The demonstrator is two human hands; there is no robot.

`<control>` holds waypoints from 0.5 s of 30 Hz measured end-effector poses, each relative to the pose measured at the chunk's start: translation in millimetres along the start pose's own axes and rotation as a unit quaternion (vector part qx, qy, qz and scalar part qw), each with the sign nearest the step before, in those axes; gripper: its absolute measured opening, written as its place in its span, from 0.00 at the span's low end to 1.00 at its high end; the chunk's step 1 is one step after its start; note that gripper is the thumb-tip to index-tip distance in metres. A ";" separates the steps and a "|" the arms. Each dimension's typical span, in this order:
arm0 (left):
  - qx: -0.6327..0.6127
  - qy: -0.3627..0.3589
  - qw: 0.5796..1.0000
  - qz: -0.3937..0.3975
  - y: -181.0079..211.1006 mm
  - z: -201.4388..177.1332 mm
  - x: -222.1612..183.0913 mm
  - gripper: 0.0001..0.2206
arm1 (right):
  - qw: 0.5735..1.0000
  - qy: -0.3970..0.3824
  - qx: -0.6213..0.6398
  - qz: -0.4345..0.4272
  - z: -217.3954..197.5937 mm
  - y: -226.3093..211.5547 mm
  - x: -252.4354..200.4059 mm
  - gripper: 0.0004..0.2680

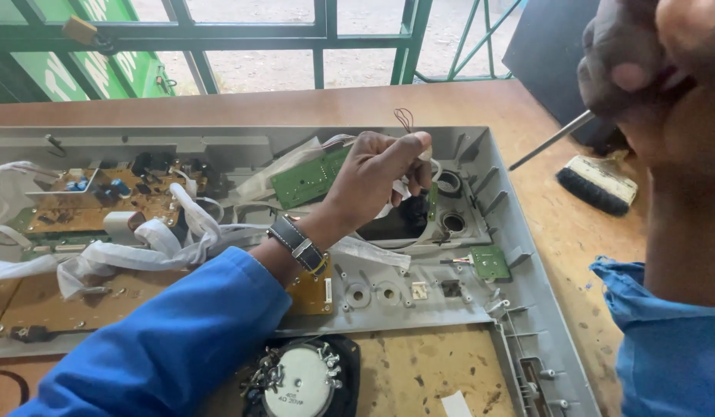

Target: Disassembling an electronic device by disconnecting ribbon cables and removing internal circuit boards.

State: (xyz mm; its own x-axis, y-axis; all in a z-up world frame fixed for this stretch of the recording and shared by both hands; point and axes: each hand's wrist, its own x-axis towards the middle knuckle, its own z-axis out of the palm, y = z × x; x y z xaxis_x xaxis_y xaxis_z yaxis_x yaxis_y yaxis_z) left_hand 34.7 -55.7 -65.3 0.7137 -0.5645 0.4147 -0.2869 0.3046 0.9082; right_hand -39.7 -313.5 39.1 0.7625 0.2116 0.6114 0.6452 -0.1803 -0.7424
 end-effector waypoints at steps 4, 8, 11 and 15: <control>-0.037 -0.054 0.998 0.015 -2.8 1.0 -1.6 0.21 | 0.955 0.093 -0.279 0.046 65.0 -58.3 -2.9 0.06; -0.053 -0.080 0.995 0.036 -8.2 1.7 -3.8 0.19 | 0.850 -0.109 -0.509 0.076 95.5 -57.2 24.0 0.16; -0.059 -0.082 0.993 0.066 -11.1 2.5 -3.0 0.17 | 0.839 -0.176 -0.467 0.215 91.8 -33.6 36.1 0.19; -0.094 -0.093 0.989 0.068 -13.7 5.0 -3.2 0.18 | 0.871 -0.193 -0.399 0.213 82.5 -24.1 40.5 0.07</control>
